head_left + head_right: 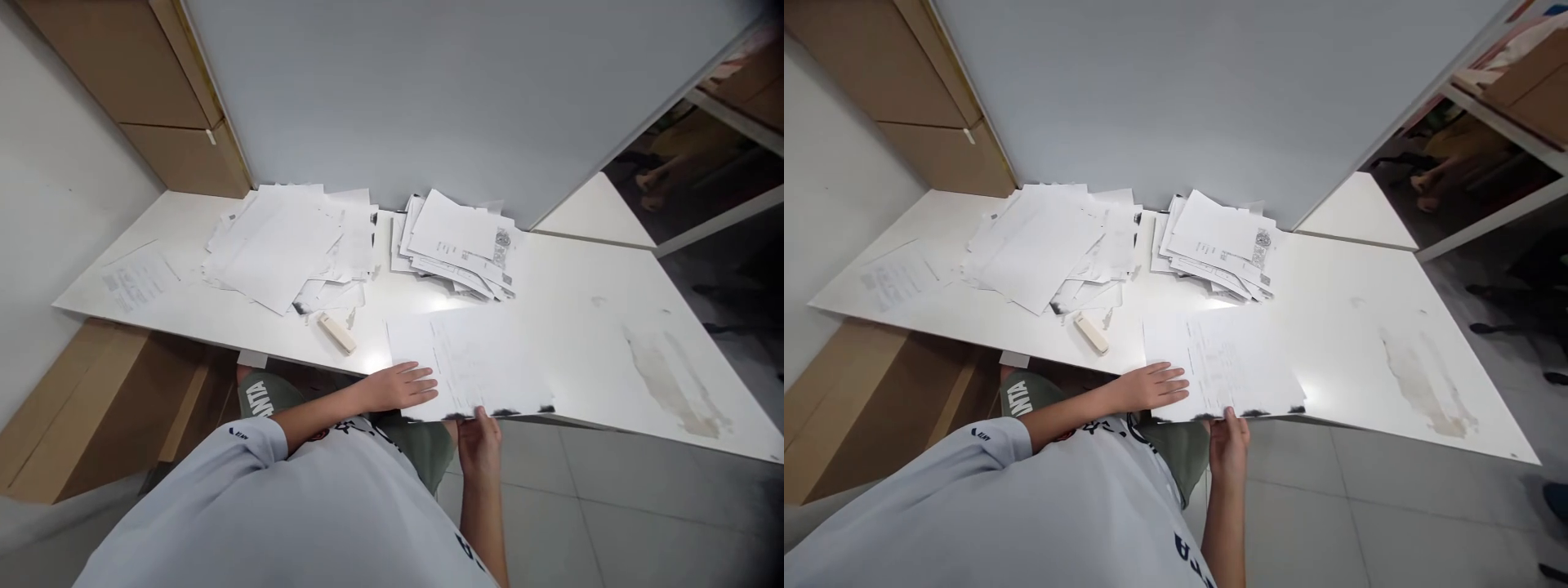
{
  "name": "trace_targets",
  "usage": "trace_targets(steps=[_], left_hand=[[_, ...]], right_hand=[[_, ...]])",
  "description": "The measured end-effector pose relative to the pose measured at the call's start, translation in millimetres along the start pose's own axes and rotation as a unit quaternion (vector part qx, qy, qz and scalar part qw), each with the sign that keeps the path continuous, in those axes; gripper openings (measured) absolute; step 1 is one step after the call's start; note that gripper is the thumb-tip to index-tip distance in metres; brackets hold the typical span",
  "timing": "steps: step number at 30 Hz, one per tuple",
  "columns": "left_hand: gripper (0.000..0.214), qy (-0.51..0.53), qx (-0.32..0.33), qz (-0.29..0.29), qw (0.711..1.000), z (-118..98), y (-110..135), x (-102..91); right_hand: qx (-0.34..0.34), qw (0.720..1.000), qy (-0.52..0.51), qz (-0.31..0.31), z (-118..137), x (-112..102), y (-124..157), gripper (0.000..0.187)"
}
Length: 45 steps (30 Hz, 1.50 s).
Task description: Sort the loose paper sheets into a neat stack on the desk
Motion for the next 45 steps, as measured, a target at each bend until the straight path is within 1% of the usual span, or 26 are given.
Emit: trace_targets(steps=[3, 5, 8, 11, 13, 15, 16, 19, 22, 24, 27, 30, 33, 35, 38, 43, 45], left_hand=[[0.029, -0.009, -0.003, -0.012, 1.000, 0, -8, 5.3], [0.030, -0.002, 0.001, -0.005, 1.000, 0, -11, 3.8], [0.036, 0.033, -0.008, 0.038, 0.999, 1, -9, -4.5], [0.048, 0.097, -0.020, 0.100, 0.990, 2, -1, -14.3], [0.058, 0.137, -0.017, 0.125, 0.982, 2, 5, -18.7], [0.066, 0.163, -0.016, 0.130, 0.978, 2, 10, -20.9], [0.069, 0.168, -0.020, 0.127, 0.977, 1, 12, -21.3], [0.073, 0.155, -0.046, 0.122, 0.979, -1, 14, -20.6], [0.071, 0.113, -0.073, 0.130, 0.982, -3, 15, -18.3], [0.068, 0.090, -0.078, 0.122, 0.985, -4, 17, -16.6], [0.063, 0.063, -0.094, 0.087, 0.990, -5, 24, -14.8], [0.053, 0.043, -0.124, 0.043, 0.990, -3, 32, -15.0], [0.047, 0.056, -0.125, 0.017, 0.990, 0, 38, -17.6], [0.048, 0.073, -0.115, 0.013, 0.991, 2, 40, -20.0], [0.053, 0.095, -0.105, 0.020, 0.990, 4, 42, -22.8], [0.060, 0.122, -0.115, 0.034, 0.985, 4, 48, -23.6], [0.061, 0.131, -0.118, 0.034, 0.984, 4, 51, -23.6]], right_hand=[[0.023, 1.000, 0.019, -0.002, 3, 1, -9, 0.034], [0.040, 0.999, 0.033, 0.001, 7, 0, -12, 0.037], [0.043, 0.998, 0.042, -0.004, 12, -1, -12, 0.041], [-0.010, 0.999, 0.035, -0.026, 22, -11, -15, 0.038], [-0.061, 0.996, 0.038, -0.047, 35, -23, -22, 0.034], [-0.102, 0.991, 0.053, -0.063, 51, -39, -33, 0.031], [-0.110, 0.990, 0.067, -0.065, 60, -46, -39, 0.030], [-0.087, 0.987, 0.120, -0.055, 85, -61, -56, 0.034], [-0.055, 0.984, 0.169, -0.028, 99, -62, -65, 0.035], [-0.049, 0.979, 0.198, -0.009, 101, -57, -65, 0.035], [-0.057, 0.976, 0.211, 0.001, 98, -51, -62, 0.039], [-0.063, 0.978, 0.199, -0.010, 93, -48, -59, 0.041], [-0.055, 0.983, 0.169, -0.042, 88, -46, -55, 0.041], [-0.050, 0.987, 0.145, -0.046, 86, -44, -52, 0.042], [-0.049, 0.989, 0.134, -0.037, 85, -43, -47, 0.041], [-0.050, 0.986, 0.153, -0.051, 82, -42, -40, 0.041], [-0.066, 0.979, 0.181, -0.062, 80, -41, -36, 0.040]])
Point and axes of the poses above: each hand's wrist, its own y-axis away from the middle knuckle, its own x-axis out of the palm, z = x × y, the point moved 1 cm from there along -y, towards the middle knuckle, and after that the axes turned 9 degrees about -y, right-handed, at the moved point
